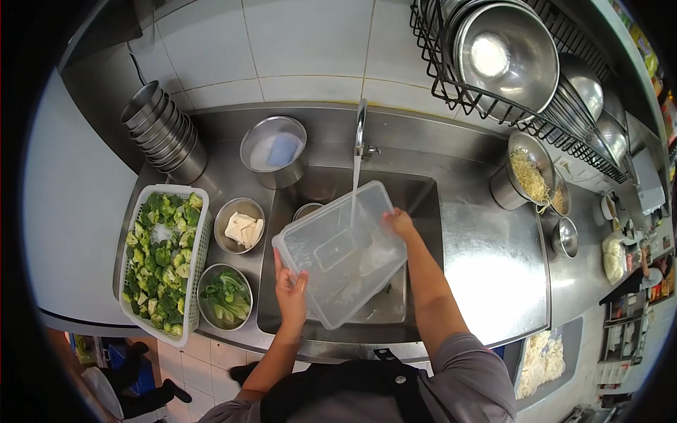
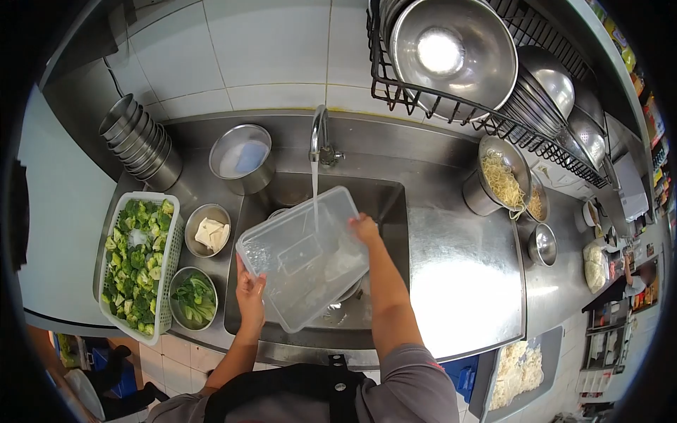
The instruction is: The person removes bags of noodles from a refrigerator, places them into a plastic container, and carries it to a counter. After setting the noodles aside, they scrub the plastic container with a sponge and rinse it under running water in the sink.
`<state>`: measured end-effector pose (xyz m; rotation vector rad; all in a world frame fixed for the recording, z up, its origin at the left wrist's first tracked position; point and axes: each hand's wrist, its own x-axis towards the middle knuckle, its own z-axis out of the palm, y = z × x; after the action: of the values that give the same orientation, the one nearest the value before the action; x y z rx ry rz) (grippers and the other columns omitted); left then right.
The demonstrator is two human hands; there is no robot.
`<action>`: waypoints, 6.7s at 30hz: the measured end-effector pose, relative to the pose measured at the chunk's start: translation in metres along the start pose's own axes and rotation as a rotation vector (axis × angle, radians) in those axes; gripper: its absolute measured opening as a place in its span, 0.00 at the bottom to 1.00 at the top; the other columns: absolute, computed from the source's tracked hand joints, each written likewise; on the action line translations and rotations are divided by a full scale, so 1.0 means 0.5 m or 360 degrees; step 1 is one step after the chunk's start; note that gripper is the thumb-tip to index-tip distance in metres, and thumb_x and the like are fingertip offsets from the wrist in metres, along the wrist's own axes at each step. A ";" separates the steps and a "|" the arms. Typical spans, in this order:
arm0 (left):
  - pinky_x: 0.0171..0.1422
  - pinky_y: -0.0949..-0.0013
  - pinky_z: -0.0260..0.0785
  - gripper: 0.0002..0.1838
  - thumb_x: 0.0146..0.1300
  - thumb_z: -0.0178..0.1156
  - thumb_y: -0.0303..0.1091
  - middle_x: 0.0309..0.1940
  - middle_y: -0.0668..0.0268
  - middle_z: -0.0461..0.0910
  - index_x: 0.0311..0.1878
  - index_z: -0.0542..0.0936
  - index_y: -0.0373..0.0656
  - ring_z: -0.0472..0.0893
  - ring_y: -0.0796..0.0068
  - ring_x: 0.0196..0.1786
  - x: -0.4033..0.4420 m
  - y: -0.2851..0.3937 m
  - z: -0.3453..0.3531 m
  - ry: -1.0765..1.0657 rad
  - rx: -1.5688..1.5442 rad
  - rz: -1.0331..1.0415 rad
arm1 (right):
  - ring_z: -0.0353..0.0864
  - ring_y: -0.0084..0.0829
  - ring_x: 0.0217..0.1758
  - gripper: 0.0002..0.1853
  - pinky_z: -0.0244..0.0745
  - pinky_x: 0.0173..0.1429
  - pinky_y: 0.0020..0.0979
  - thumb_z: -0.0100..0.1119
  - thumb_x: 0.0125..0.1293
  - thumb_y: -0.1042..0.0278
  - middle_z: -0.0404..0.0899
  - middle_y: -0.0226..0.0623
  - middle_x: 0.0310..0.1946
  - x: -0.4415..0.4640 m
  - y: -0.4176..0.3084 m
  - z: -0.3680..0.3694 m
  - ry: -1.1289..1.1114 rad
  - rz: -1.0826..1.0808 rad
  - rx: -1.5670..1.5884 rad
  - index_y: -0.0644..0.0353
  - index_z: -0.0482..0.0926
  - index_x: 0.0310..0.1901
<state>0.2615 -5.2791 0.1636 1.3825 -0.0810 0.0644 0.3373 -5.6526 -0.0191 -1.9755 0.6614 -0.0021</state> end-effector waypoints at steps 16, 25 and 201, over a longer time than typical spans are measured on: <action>0.53 0.49 0.71 0.14 0.69 0.42 0.33 0.49 0.60 0.74 0.56 0.67 0.48 0.76 0.58 0.49 0.092 -0.435 -0.002 -0.0345 -0.0161 -0.1676 | 0.81 0.50 0.39 0.14 0.76 0.43 0.46 0.59 0.57 0.59 0.81 0.48 0.31 -0.185 -0.411 -0.209 0.0315 -0.0517 -0.1615 0.55 0.76 0.43; 0.29 0.67 0.71 0.08 0.68 0.51 0.37 0.32 0.69 0.78 0.45 0.76 0.48 0.79 0.72 0.30 0.158 -0.524 0.152 -0.0399 -0.0255 -0.1428 | 0.82 0.49 0.36 0.24 0.76 0.41 0.43 0.64 0.49 0.65 0.81 0.50 0.29 -0.370 -0.546 -0.287 0.0177 -0.0471 -0.1038 0.63 0.74 0.49; 0.74 0.63 0.37 0.13 0.42 0.54 0.17 0.72 0.45 0.49 0.19 0.59 0.42 0.43 0.55 0.77 0.118 0.188 0.066 -0.0211 0.0390 0.0161 | 0.80 0.37 0.36 0.17 0.75 0.31 0.40 0.41 0.71 0.52 0.80 0.33 0.40 -0.265 0.027 0.154 0.0040 0.1008 0.1996 0.50 0.75 0.50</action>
<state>0.3108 -5.2942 0.2674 1.6264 -0.2613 0.0687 0.2402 -5.5340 -0.0317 -0.5334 0.9526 -0.0447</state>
